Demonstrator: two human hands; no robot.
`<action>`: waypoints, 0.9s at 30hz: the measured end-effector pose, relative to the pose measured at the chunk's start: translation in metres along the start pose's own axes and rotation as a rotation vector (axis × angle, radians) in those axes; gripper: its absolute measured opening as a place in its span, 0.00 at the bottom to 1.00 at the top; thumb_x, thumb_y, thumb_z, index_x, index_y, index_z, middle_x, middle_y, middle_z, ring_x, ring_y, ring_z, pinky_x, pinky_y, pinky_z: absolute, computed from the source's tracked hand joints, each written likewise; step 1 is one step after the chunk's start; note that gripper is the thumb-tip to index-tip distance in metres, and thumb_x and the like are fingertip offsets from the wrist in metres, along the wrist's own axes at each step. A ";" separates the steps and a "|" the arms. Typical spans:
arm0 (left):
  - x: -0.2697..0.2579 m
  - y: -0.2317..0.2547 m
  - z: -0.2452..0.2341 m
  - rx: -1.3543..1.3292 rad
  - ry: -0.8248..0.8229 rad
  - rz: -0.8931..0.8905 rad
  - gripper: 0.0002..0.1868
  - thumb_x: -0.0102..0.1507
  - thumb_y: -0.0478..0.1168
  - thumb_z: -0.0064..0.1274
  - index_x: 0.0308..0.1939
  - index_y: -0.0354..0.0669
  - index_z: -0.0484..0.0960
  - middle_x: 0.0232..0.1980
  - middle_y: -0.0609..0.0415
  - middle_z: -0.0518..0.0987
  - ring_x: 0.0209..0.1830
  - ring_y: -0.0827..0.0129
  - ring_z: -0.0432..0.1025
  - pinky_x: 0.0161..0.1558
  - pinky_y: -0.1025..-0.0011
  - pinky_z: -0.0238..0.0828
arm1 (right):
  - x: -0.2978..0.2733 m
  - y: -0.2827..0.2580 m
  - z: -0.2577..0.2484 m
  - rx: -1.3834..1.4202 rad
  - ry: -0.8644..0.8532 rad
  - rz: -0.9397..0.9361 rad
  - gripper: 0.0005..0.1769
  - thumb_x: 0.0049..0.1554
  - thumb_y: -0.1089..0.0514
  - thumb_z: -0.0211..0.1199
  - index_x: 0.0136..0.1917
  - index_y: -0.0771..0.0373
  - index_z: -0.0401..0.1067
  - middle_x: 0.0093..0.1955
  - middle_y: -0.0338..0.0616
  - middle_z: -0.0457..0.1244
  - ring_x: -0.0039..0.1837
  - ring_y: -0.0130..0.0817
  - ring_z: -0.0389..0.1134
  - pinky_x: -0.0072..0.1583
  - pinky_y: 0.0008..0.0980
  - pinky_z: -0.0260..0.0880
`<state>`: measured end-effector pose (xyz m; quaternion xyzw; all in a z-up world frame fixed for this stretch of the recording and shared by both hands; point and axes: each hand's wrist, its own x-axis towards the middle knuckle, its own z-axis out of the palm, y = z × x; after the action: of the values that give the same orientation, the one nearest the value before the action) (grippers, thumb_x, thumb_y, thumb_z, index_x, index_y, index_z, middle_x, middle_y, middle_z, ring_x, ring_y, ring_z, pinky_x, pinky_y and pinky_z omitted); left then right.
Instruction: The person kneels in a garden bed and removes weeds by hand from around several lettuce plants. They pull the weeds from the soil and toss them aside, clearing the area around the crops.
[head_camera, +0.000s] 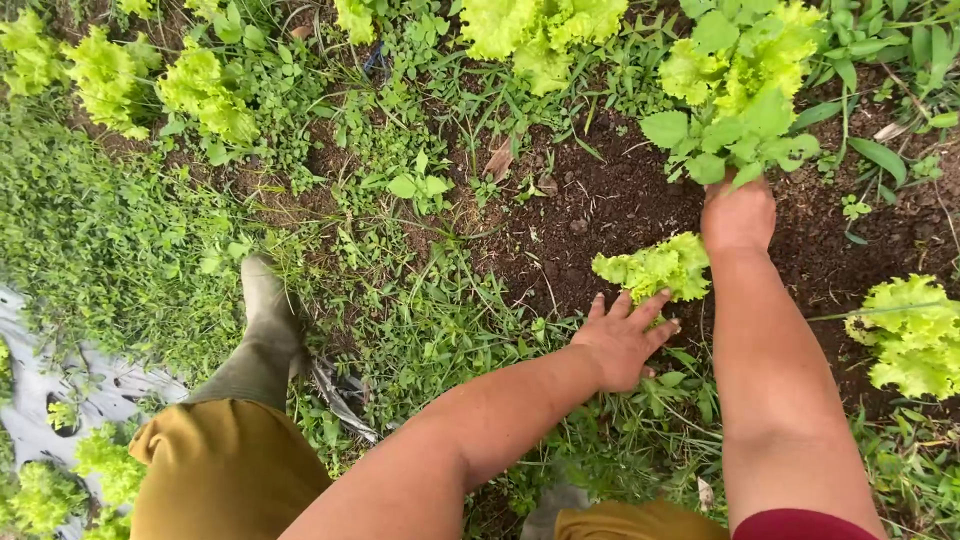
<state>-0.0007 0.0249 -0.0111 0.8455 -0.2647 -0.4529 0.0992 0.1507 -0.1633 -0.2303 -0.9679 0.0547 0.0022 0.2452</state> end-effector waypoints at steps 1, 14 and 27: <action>0.000 -0.007 -0.003 -0.002 0.005 -0.005 0.39 0.69 0.56 0.48 0.81 0.57 0.52 0.86 0.49 0.35 0.81 0.37 0.45 0.74 0.33 0.43 | 0.004 0.001 0.011 0.001 0.000 -0.007 0.21 0.61 0.53 0.76 0.57 0.70 0.74 0.49 0.60 0.67 0.53 0.59 0.72 0.53 0.50 0.76; -0.087 -0.162 -0.049 0.195 0.090 0.024 0.38 0.69 0.73 0.23 0.80 0.69 0.54 0.86 0.61 0.41 0.85 0.50 0.39 0.79 0.39 0.34 | -0.050 -0.166 0.017 -0.031 -0.345 -0.268 0.14 0.61 0.54 0.67 0.60 0.55 0.80 0.49 0.50 0.67 0.54 0.54 0.73 0.54 0.50 0.77; -0.132 -0.312 -0.090 0.041 0.225 -0.312 0.31 0.71 0.64 0.33 0.74 0.60 0.68 0.78 0.54 0.60 0.80 0.52 0.51 0.76 0.35 0.39 | -0.014 -0.225 0.064 -0.124 -0.115 -0.397 0.11 0.59 0.56 0.73 0.51 0.64 0.81 0.42 0.52 0.70 0.50 0.50 0.74 0.55 0.43 0.76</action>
<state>0.1248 0.3513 0.0073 0.9235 -0.1268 -0.3600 0.0395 0.1623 0.0651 -0.1795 -0.9712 -0.1515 0.0124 0.1837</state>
